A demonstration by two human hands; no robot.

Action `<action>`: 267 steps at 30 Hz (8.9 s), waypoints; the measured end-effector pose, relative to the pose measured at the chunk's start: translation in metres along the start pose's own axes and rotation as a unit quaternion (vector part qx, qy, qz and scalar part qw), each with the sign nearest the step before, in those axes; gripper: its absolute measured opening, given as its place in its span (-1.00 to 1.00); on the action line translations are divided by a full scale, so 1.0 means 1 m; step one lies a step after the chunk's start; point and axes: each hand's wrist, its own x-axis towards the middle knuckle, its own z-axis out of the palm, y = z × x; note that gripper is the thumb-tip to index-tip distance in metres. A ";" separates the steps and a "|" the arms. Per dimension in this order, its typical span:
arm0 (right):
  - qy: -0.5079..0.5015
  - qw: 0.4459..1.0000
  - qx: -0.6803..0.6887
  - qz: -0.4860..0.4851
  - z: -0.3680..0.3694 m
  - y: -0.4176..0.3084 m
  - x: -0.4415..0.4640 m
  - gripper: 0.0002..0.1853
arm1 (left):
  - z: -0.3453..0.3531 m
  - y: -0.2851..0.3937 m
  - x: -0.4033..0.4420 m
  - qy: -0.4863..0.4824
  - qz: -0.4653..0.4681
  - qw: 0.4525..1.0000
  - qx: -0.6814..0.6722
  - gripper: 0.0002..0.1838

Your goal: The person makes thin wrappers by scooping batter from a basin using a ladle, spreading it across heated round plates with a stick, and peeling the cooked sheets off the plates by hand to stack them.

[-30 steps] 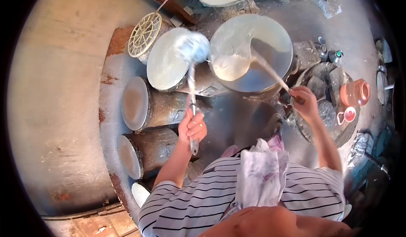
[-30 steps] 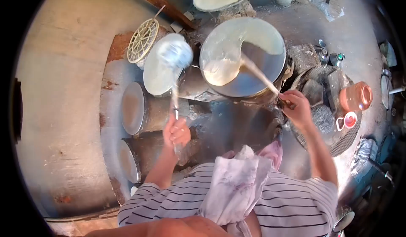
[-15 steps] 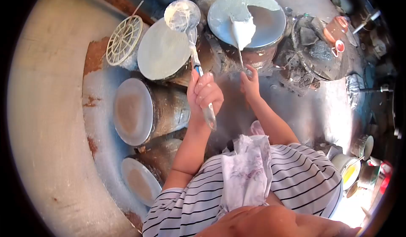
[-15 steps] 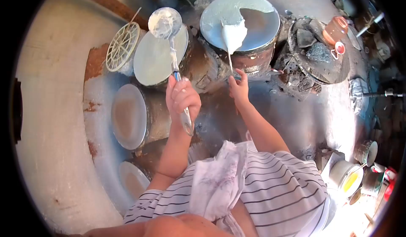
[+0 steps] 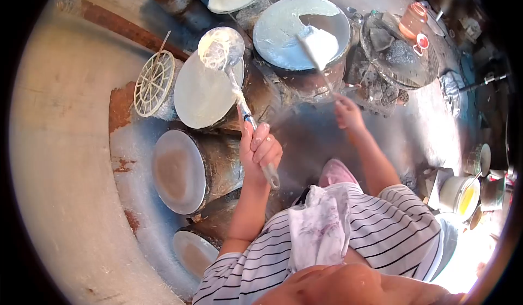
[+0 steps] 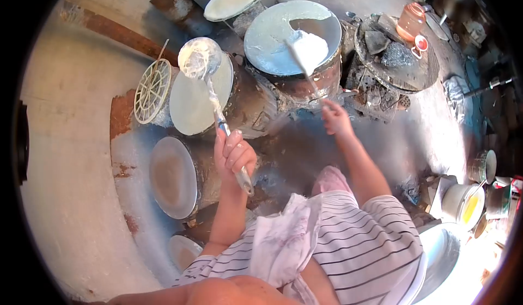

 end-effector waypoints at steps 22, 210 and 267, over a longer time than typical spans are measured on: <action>-0.082 0.947 -0.295 -0.097 -0.086 -0.180 0.175 -0.63 | -0.021 -0.052 0.153 0.045 -0.079 0.992 0.087 -0.77; -0.783 0.297 -0.302 -0.455 0.709 0.115 0.072 -0.62 | -0.041 0.131 -0.102 0.794 0.288 0.403 0.352 -0.38; -0.433 0.866 -0.153 0.198 0.320 0.172 -0.173 -0.55 | 0.040 0.011 -0.285 0.404 0.609 0.584 0.353 -0.38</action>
